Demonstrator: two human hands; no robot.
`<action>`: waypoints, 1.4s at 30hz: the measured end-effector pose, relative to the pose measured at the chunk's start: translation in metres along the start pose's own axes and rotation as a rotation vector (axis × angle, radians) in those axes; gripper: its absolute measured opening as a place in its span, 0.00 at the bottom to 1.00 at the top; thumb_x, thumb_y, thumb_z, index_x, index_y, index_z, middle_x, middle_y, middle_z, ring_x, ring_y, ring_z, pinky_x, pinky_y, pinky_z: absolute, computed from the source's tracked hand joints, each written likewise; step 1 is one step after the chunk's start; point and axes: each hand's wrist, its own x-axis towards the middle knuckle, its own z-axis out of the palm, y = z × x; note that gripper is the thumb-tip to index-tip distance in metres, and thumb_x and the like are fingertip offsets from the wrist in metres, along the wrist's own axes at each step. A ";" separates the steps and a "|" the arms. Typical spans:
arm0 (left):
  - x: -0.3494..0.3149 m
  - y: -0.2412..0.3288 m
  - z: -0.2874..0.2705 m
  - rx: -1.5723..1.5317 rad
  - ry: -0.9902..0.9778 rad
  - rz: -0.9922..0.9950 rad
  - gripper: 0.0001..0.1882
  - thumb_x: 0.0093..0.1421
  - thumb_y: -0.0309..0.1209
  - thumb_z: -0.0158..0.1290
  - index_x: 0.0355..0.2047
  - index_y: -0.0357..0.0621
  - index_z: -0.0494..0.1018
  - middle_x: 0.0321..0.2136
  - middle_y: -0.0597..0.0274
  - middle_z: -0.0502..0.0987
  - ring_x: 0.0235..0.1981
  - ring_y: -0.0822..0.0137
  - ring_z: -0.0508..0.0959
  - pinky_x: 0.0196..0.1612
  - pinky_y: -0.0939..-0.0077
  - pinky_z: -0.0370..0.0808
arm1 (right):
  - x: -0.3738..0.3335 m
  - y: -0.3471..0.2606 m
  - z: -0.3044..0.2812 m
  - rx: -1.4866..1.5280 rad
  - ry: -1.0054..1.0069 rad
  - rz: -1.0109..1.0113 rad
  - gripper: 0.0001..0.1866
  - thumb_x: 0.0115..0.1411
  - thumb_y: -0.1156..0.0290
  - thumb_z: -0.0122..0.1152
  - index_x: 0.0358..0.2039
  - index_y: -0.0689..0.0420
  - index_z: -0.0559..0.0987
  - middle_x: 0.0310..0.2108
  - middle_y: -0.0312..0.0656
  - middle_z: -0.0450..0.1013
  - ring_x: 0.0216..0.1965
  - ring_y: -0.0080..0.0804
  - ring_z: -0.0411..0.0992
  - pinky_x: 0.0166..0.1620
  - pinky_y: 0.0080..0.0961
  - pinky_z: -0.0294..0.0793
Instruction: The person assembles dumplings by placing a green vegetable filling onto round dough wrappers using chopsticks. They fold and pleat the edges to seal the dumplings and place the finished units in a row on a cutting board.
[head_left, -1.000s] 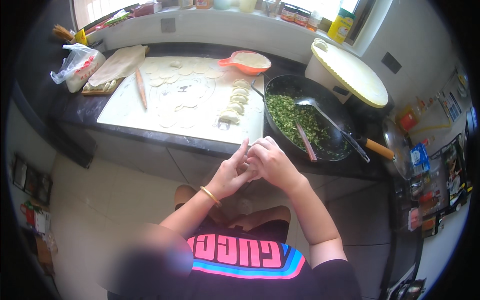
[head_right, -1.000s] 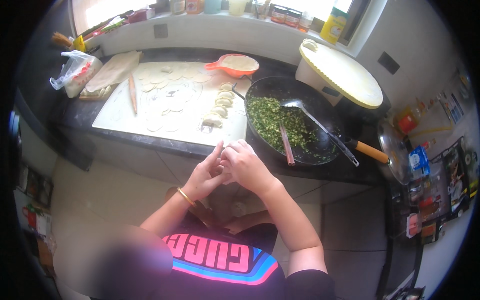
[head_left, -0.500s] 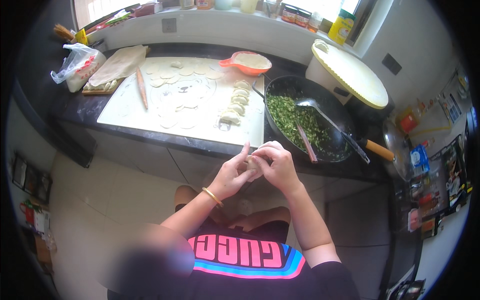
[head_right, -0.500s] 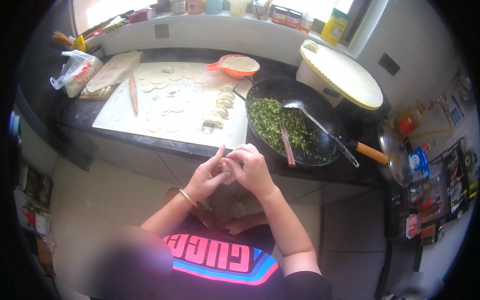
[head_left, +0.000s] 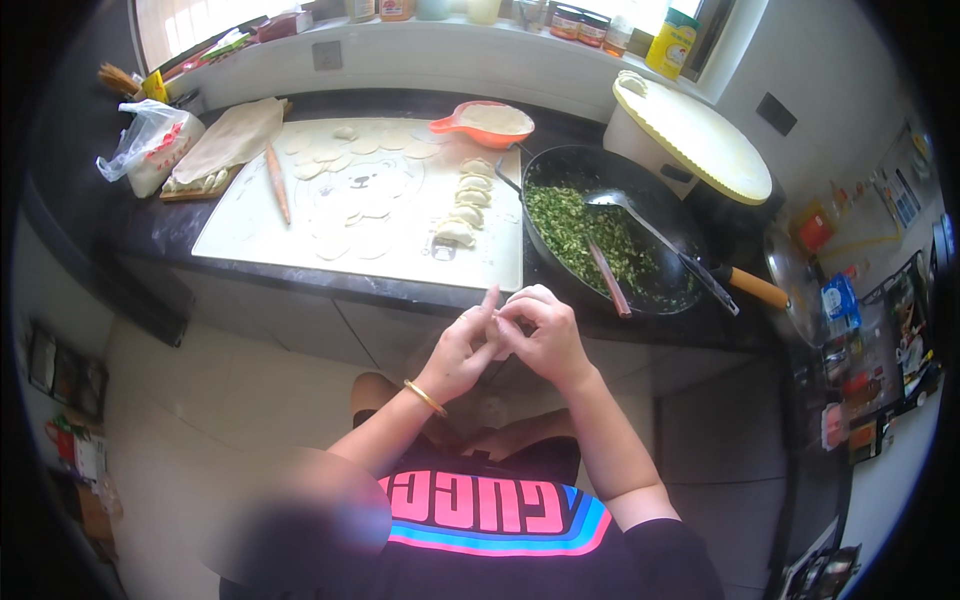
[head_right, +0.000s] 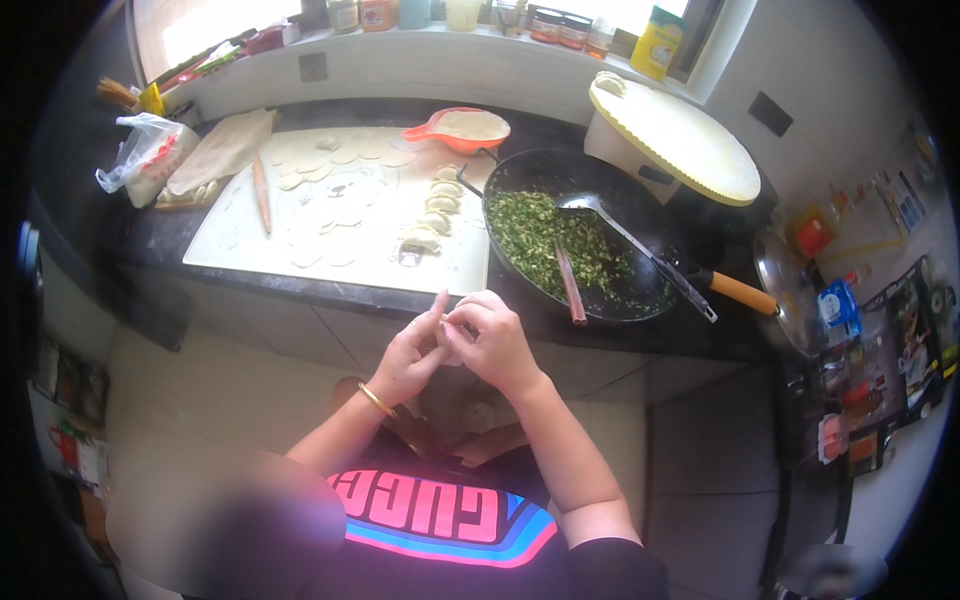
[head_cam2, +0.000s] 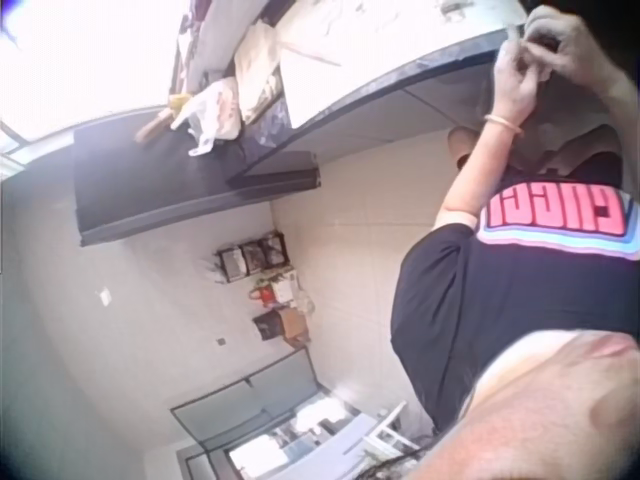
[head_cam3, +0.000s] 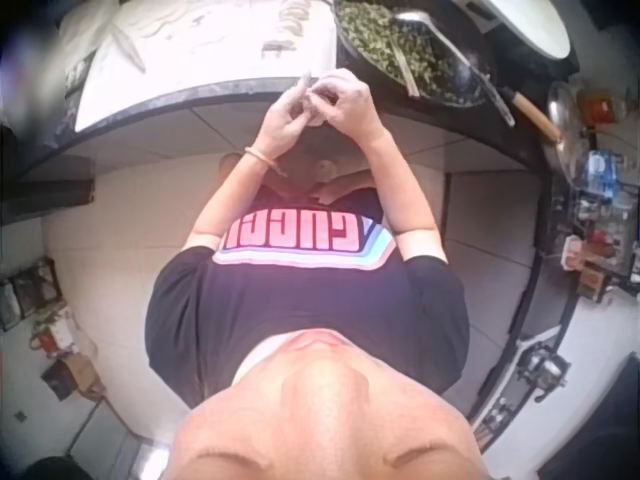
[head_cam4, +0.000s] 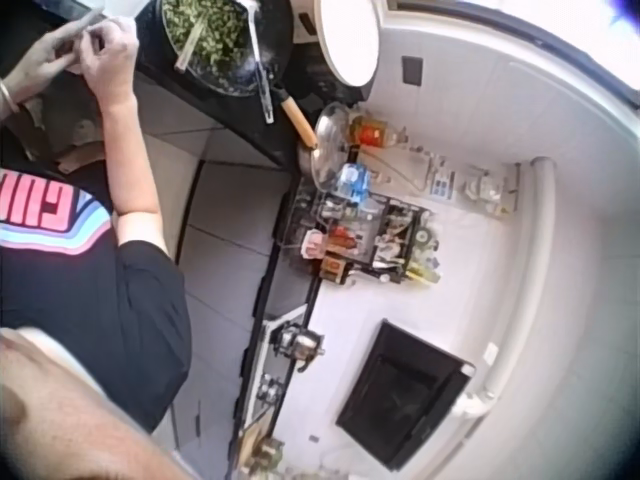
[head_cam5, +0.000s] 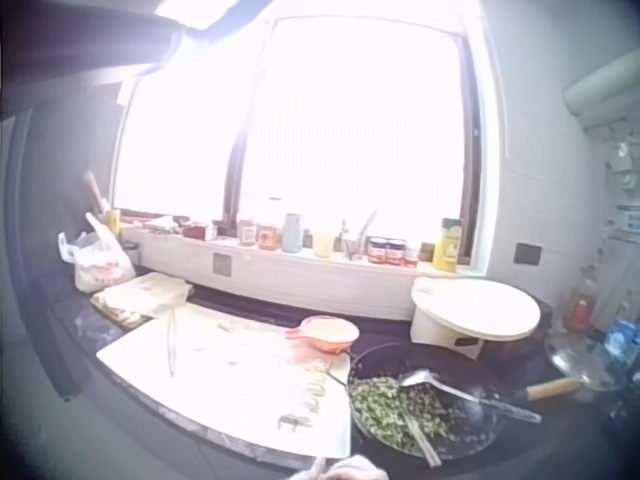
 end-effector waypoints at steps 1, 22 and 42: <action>0.000 0.001 0.001 -0.036 -0.016 -0.006 0.35 0.54 0.17 0.48 0.61 0.44 0.50 0.40 0.61 0.68 0.36 0.74 0.71 0.43 0.82 0.70 | 0.000 -0.001 0.001 -0.050 0.004 -0.055 0.03 0.44 0.80 0.61 0.23 0.62 0.77 0.23 0.41 0.71 0.26 0.31 0.70 0.27 0.22 0.69; -0.004 0.004 0.004 0.182 0.047 0.056 0.31 0.54 0.17 0.49 0.59 0.41 0.57 0.35 0.63 0.71 0.36 0.76 0.70 0.42 0.83 0.69 | -0.018 0.003 0.002 0.120 0.056 0.150 0.03 0.45 0.78 0.61 0.22 0.62 0.76 0.25 0.42 0.71 0.26 0.35 0.70 0.29 0.26 0.71; -0.007 0.000 0.017 -0.103 0.103 -0.061 0.28 0.54 0.20 0.52 0.56 0.46 0.63 0.39 0.63 0.71 0.39 0.75 0.70 0.45 0.82 0.68 | -0.030 0.014 0.003 0.067 0.197 0.133 0.03 0.44 0.79 0.61 0.21 0.63 0.76 0.23 0.40 0.72 0.23 0.27 0.70 0.25 0.21 0.69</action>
